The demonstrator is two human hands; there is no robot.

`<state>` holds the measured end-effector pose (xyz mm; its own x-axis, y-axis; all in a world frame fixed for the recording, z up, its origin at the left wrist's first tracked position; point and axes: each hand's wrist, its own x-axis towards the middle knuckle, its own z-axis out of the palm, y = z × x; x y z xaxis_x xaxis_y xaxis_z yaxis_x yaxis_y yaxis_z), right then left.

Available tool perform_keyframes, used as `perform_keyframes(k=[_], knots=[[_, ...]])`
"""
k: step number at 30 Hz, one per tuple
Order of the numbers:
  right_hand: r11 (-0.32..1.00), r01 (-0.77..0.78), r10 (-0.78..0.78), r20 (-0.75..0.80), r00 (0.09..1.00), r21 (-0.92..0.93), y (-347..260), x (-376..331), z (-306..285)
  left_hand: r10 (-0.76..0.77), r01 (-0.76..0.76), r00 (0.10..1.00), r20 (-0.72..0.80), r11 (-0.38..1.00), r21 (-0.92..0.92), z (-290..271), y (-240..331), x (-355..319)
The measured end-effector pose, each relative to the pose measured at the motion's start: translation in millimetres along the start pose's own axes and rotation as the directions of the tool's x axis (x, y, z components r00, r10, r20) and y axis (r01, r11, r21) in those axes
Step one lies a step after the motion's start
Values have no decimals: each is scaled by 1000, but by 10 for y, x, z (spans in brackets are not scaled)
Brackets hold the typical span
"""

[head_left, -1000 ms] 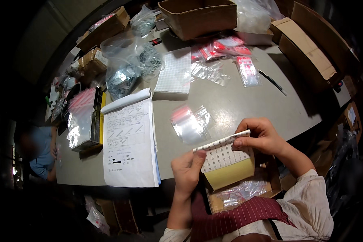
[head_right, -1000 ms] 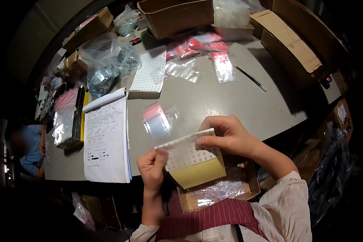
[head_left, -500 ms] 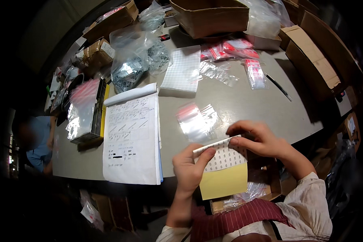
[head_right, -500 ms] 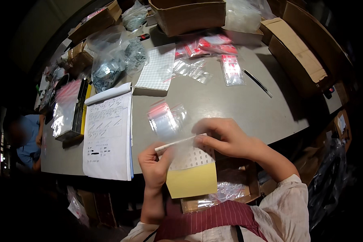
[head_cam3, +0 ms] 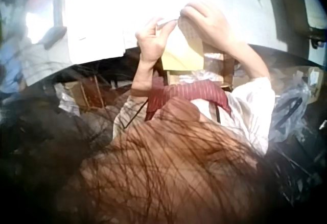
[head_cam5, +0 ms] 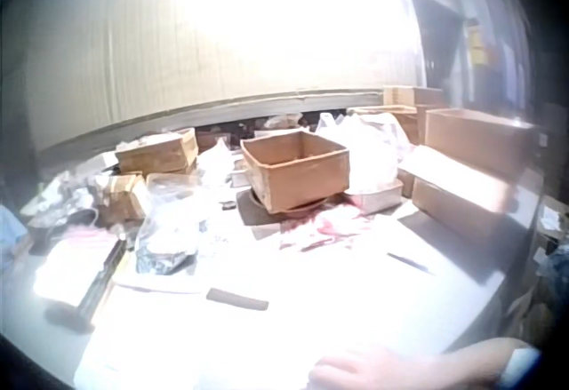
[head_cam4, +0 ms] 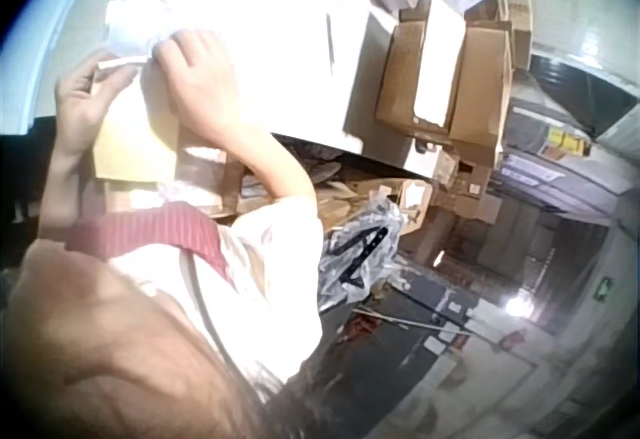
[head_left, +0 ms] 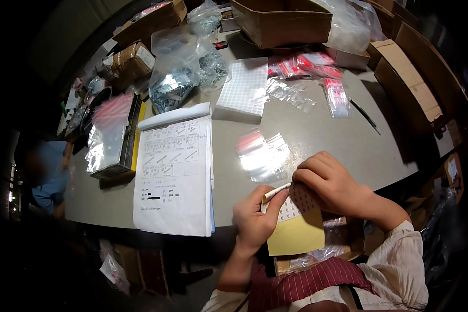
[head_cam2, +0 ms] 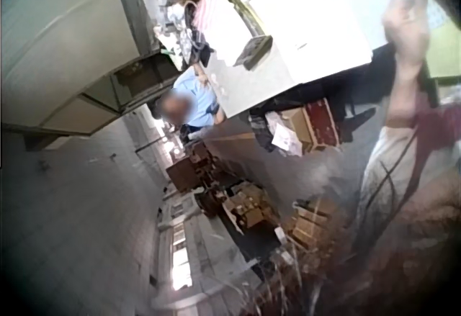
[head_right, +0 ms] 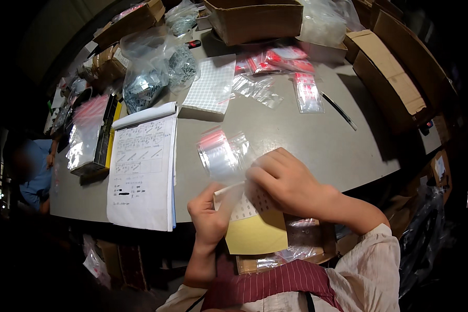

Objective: The person repeatedly picks small items from a sheet and places them into clear plastic bags on a table. The person handles a yellow sheet with small round items and multiple small plastic bags, placing items into the bags one by one.

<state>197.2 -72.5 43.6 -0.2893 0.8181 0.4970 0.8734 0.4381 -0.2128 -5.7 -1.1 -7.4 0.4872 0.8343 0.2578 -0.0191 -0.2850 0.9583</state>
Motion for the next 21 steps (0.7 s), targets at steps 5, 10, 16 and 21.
perform_keyframes(k=[5, 10, 16, 21], knots=[[975, 123, -148, -125, 981, -187, -53, -6, 23, -27, 22, 999, -37, 992, -125, 18, 24, 9], [994, 110, -111, -64, 992, -27, -34, -12, -38, -87, 81, 996, -34, 985, -151, -3, 27, 22], [899, -338, 250, 308, 918, 278, 377, 403, -156, 89, -98, 993, 81, 990, 105, -18, 54, 63], [942, -332, 270, 492, 828, 42, 591, 730, 84, 180, -196, 963, 201, 978, 64, -114, 83, 53]])
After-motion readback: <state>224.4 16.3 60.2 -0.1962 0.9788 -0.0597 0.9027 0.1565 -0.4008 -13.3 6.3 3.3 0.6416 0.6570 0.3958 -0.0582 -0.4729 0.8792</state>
